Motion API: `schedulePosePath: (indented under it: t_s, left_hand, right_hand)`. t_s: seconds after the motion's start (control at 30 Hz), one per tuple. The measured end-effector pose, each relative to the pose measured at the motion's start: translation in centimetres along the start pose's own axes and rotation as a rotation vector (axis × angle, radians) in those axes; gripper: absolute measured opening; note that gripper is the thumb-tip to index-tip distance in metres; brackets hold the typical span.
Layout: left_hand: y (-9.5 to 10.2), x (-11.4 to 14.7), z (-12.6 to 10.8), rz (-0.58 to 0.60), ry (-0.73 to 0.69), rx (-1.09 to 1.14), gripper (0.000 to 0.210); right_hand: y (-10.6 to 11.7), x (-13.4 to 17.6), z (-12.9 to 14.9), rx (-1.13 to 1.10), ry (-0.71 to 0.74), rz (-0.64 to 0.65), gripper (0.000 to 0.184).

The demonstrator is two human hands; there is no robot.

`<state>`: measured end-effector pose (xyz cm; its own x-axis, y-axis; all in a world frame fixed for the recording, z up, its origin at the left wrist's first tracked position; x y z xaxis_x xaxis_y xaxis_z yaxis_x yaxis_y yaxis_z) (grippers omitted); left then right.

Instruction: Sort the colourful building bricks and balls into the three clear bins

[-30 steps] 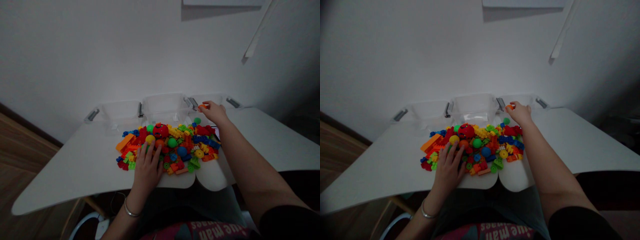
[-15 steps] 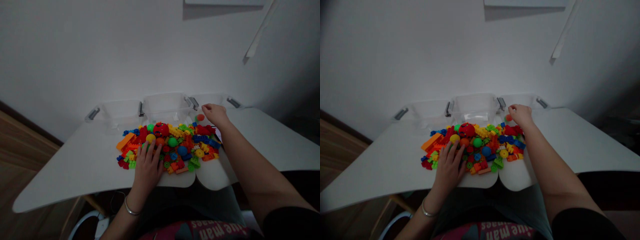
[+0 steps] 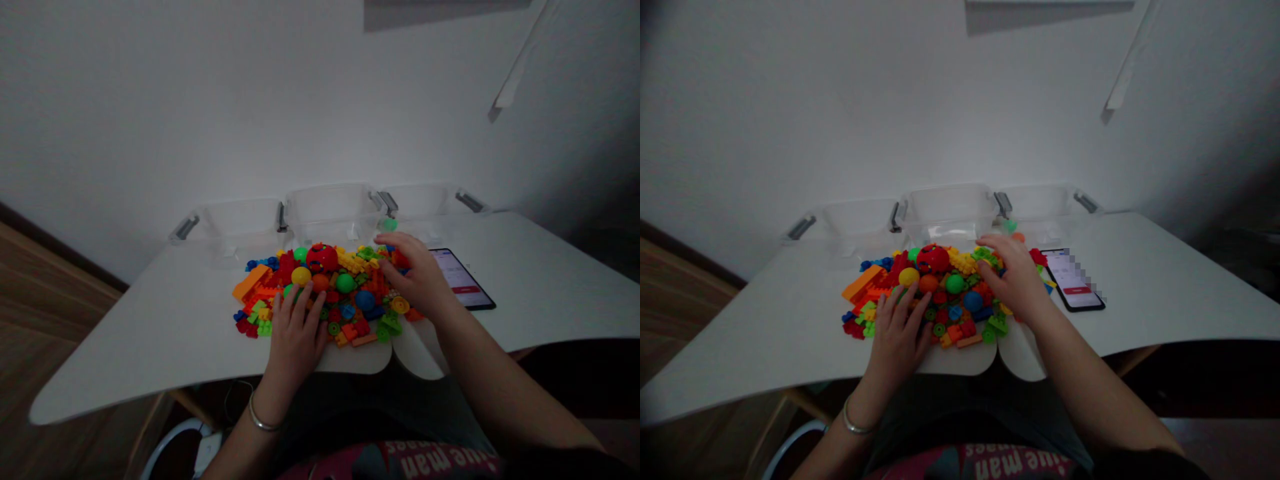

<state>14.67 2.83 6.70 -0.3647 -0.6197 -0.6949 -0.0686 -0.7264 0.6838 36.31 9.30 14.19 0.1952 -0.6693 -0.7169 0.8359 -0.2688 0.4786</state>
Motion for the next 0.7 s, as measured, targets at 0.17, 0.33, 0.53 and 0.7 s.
schedulePosePath:
  t_s: [0.17, 0.33, 0.53, 0.7]
  left_hand:
    - [0.3, -0.2, -0.3, -0.016, -0.010, 0.019, 0.044]
    - [0.7, -0.4, -1.2, -0.028, -0.033, 0.037, 0.045]
    - [0.6, -0.6, -1.9, -0.002, -0.034, 0.063, 0.045]
    - [0.8, -0.3, -1.6, -0.015, 0.043, 0.023, 0.041]
  right_hand:
    - [-3.3, 3.7, 0.6, 0.022, -0.036, 0.270, 0.034]
    - [-4.5, 5.6, 0.4, 0.057, -0.016, 0.366, 0.044]
    - [-4.7, 6.2, -0.2, 0.057, -0.009, 0.334, 0.044]
    - [-4.5, 6.4, -0.7, 0.055, -0.039, 0.305, 0.040]
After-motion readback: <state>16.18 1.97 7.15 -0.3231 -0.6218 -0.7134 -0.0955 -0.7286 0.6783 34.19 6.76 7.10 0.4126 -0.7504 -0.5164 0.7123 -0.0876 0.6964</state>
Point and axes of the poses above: each hand's wrist, its own x-axis away from the middle knuckle, its own y-axis out of the back of the hand, z = x × y, the point moved 6 cm from there along -x, towards the middle knuckle, and after that the axes turned 14 degrees about -x, right-handed, at the moved point
